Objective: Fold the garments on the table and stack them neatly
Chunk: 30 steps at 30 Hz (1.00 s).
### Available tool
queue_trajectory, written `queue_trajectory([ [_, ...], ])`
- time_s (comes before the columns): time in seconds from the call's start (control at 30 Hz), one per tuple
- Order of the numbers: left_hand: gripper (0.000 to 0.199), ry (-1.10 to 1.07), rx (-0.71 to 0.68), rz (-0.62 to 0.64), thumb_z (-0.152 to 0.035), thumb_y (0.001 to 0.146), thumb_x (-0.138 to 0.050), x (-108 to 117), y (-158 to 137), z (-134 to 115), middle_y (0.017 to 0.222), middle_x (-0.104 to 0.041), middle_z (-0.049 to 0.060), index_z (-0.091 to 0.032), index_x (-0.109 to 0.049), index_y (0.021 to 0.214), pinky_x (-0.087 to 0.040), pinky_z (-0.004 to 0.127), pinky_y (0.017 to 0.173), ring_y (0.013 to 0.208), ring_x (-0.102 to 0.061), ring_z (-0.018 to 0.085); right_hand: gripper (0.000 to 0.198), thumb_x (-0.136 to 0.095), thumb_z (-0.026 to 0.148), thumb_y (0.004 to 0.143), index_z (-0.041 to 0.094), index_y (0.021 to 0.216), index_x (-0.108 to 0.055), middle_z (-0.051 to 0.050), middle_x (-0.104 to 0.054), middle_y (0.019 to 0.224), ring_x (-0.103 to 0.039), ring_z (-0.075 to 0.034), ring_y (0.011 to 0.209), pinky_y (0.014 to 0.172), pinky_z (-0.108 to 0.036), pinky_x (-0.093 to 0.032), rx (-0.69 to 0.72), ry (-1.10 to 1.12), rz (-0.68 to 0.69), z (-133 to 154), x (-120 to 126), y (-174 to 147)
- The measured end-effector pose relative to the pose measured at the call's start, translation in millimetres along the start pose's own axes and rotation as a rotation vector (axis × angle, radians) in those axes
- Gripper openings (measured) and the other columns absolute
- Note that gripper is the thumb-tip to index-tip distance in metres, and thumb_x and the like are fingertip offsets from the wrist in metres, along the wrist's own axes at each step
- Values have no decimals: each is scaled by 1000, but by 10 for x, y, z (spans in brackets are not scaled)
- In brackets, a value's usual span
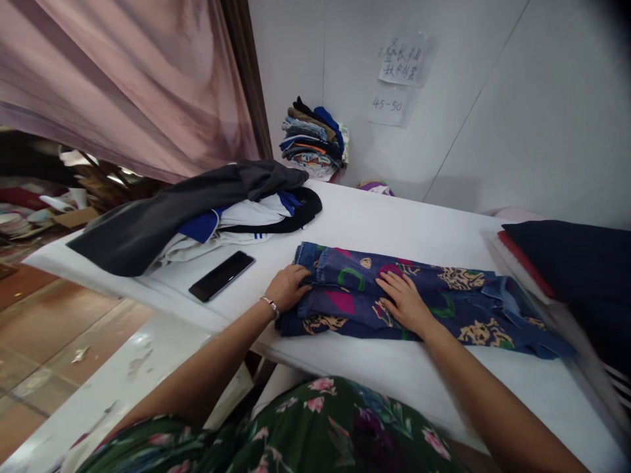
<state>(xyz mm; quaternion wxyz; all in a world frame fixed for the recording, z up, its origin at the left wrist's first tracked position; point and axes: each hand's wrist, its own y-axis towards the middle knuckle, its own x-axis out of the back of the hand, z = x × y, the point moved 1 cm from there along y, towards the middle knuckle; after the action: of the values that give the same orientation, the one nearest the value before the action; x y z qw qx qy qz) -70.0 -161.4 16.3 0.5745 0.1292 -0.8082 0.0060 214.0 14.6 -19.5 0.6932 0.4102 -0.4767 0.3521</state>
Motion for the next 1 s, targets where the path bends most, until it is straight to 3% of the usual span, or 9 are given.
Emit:
queue_trajectory([
  [0.17,24,171,-6,69,-26,89,-45,-25,45,-77,93,-65,8,-22,-69,86,-43,37,86,95,-57,22,44,-41,24,91,27,134,-52,-8,-44,144,-41,-26,132,107,-53,-31,2,7,78,23,-63,39],
  [0.3,26,51,4,88,-31,89,-45,-2,17,-43,94,-67,6,-22,-70,86,-44,32,85,94,-59,19,43,-42,27,92,25,133,-53,-10,-43,145,-38,-26,134,109,-53,-27,1,48,107,26,-48,17],
  [0.4,31,-80,182,-44,-39,88,-44,28,8,75,99,-67,6,-21,-69,92,-46,31,84,92,-61,19,46,-46,40,91,26,135,-50,-10,-41,146,-34,-28,136,109,-57,-23,-47,161,89,78,36,57],
  [0.5,46,-141,471,-163,-46,86,-45,42,44,201,115,-64,11,-16,-60,116,-47,33,84,92,-63,20,51,-44,46,92,29,140,-43,-9,-37,149,-29,-27,139,110,-57,-21,-86,264,-27,194,127,200],
  [0.63,71,-250,653,-90,-56,83,-45,32,165,285,120,-63,17,-9,-40,136,-48,35,85,100,-64,25,57,-40,50,93,28,146,-32,-10,-27,153,-20,-27,142,111,-57,-17,-106,293,-55,436,84,446],
  [0.77,84,-269,666,-17,-65,79,-44,64,306,311,115,-65,19,-5,-37,138,-48,38,86,104,-64,29,64,-41,57,91,23,145,-34,-14,-28,152,-20,-31,141,110,-60,-15,-83,213,173,649,-111,558],
  [0.87,92,-187,637,-4,-68,77,-42,133,421,282,115,-64,22,0,-35,138,-47,42,89,106,-61,33,66,-39,59,91,21,144,-35,-15,-26,153,-18,-32,142,109,-62,-13,-69,153,210,703,-175,557],
  [0.93,87,-34,517,-108,-66,78,-39,176,507,201,120,-60,24,-2,-38,137,-44,46,94,114,-56,35,67,-37,61,91,21,144,-35,-15,-26,153,-18,-32,142,110,-61,-13,-63,147,198,702,-170,546],
  [1.0,75,97,302,-221,-61,83,-35,164,592,64,129,-54,22,-7,-41,135,-38,46,102,123,-48,34,66,-37,61,91,23,144,-35,-14,-27,153,-18,-31,141,110,-61,-12,-60,138,185,694,-153,539],
])
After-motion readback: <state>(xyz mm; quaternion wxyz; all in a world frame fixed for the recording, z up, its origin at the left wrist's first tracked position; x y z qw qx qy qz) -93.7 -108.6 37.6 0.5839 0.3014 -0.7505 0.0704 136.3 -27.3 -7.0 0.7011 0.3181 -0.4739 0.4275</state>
